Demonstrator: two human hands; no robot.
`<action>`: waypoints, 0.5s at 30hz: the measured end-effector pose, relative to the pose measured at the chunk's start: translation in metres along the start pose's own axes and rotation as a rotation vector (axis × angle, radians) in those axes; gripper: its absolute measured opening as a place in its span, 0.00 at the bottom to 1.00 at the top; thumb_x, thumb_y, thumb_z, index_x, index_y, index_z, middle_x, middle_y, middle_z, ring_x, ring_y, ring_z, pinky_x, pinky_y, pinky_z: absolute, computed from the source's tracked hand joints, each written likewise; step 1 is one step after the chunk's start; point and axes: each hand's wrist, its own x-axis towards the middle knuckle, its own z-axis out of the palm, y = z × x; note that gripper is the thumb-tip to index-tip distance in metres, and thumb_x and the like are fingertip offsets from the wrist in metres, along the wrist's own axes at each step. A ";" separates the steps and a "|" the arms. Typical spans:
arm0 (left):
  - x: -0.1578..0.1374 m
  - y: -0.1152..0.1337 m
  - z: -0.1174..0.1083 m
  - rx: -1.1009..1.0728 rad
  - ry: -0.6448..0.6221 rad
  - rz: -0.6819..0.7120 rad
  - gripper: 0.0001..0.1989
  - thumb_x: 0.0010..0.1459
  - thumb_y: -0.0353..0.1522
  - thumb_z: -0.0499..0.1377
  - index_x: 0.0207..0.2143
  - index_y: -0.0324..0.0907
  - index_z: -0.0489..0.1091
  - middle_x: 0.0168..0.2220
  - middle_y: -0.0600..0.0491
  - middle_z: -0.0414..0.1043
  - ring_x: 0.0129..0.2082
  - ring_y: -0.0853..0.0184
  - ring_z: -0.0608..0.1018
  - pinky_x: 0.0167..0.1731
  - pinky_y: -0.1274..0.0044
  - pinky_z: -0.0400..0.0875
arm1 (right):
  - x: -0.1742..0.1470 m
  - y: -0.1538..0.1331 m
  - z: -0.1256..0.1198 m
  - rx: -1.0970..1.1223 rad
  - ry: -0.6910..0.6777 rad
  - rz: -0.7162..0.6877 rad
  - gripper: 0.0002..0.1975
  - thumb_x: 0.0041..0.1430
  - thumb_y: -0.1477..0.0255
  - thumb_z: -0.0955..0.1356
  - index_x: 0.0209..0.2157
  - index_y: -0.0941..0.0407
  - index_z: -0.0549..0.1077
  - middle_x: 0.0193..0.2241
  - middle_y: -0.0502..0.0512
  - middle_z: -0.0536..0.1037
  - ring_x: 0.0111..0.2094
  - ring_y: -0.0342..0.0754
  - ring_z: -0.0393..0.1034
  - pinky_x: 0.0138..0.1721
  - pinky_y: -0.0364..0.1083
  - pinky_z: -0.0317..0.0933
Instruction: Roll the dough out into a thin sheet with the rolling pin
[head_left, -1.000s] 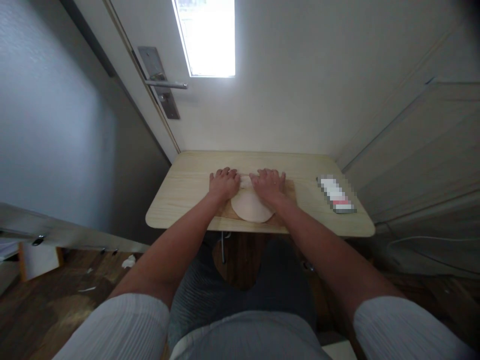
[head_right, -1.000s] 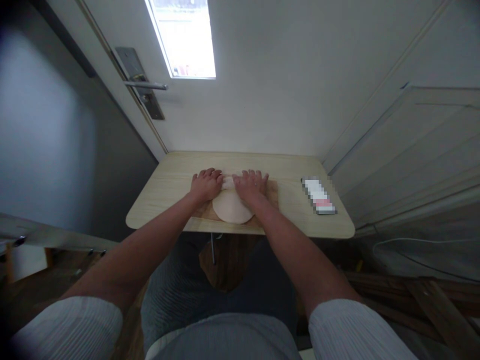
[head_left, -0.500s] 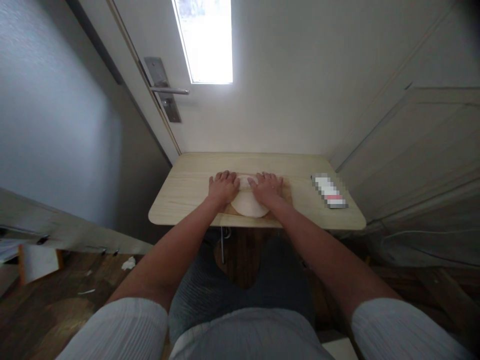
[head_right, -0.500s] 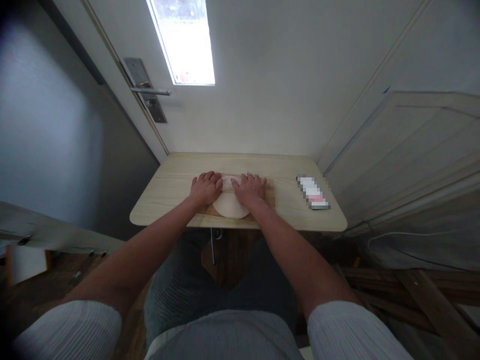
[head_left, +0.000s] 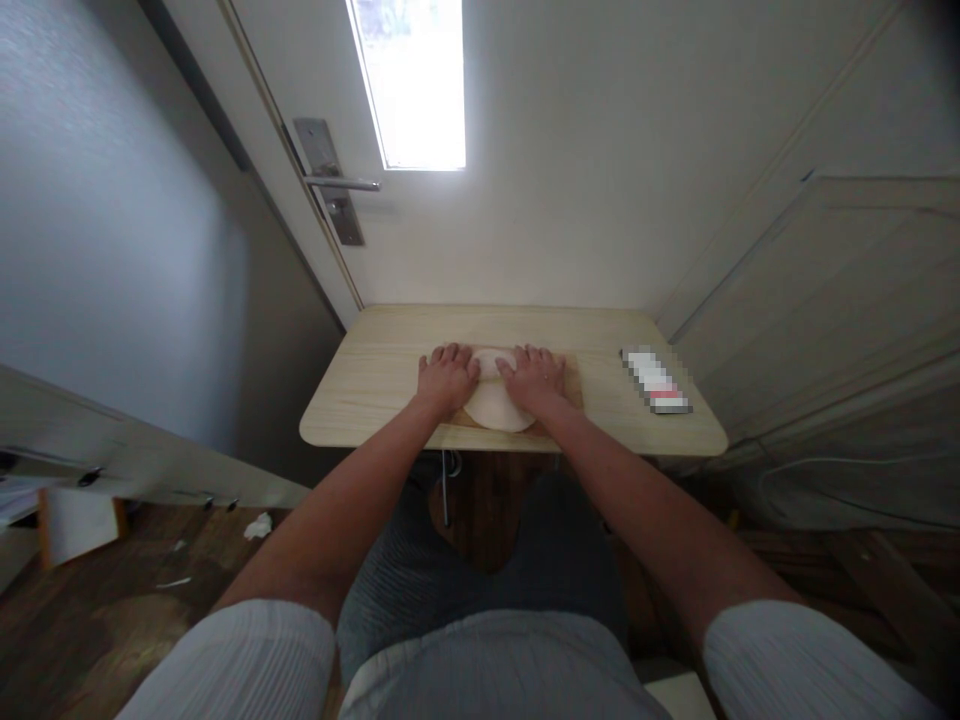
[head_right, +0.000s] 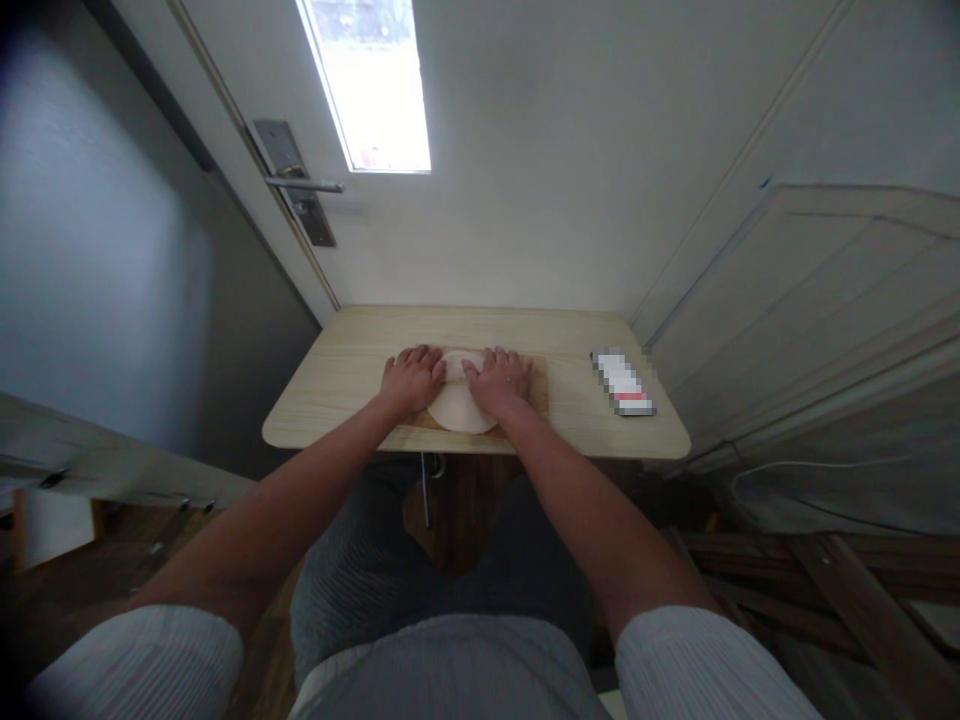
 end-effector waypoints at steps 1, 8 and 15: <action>0.000 0.000 0.000 0.001 -0.006 -0.003 0.26 0.72 0.43 0.37 0.62 0.49 0.63 0.64 0.46 0.64 0.63 0.52 0.63 0.60 0.54 0.59 | -0.001 0.000 -0.001 0.000 0.000 0.001 0.32 0.71 0.52 0.53 0.63 0.59 0.66 0.62 0.67 0.69 0.61 0.63 0.59 0.62 0.67 0.45; -0.001 0.000 0.000 0.005 -0.008 0.000 0.26 0.71 0.43 0.38 0.62 0.49 0.64 0.65 0.46 0.64 0.63 0.52 0.63 0.59 0.54 0.60 | 0.000 0.000 -0.005 0.000 -0.041 0.010 0.33 0.71 0.52 0.52 0.63 0.58 0.66 0.63 0.68 0.68 0.62 0.62 0.60 0.63 0.67 0.44; 0.003 -0.001 0.001 0.002 0.001 -0.002 0.25 0.72 0.44 0.38 0.60 0.50 0.65 0.63 0.46 0.65 0.62 0.53 0.65 0.59 0.55 0.60 | 0.004 0.000 -0.005 0.000 -0.053 0.008 0.33 0.71 0.52 0.52 0.64 0.58 0.65 0.64 0.67 0.67 0.63 0.63 0.58 0.63 0.68 0.44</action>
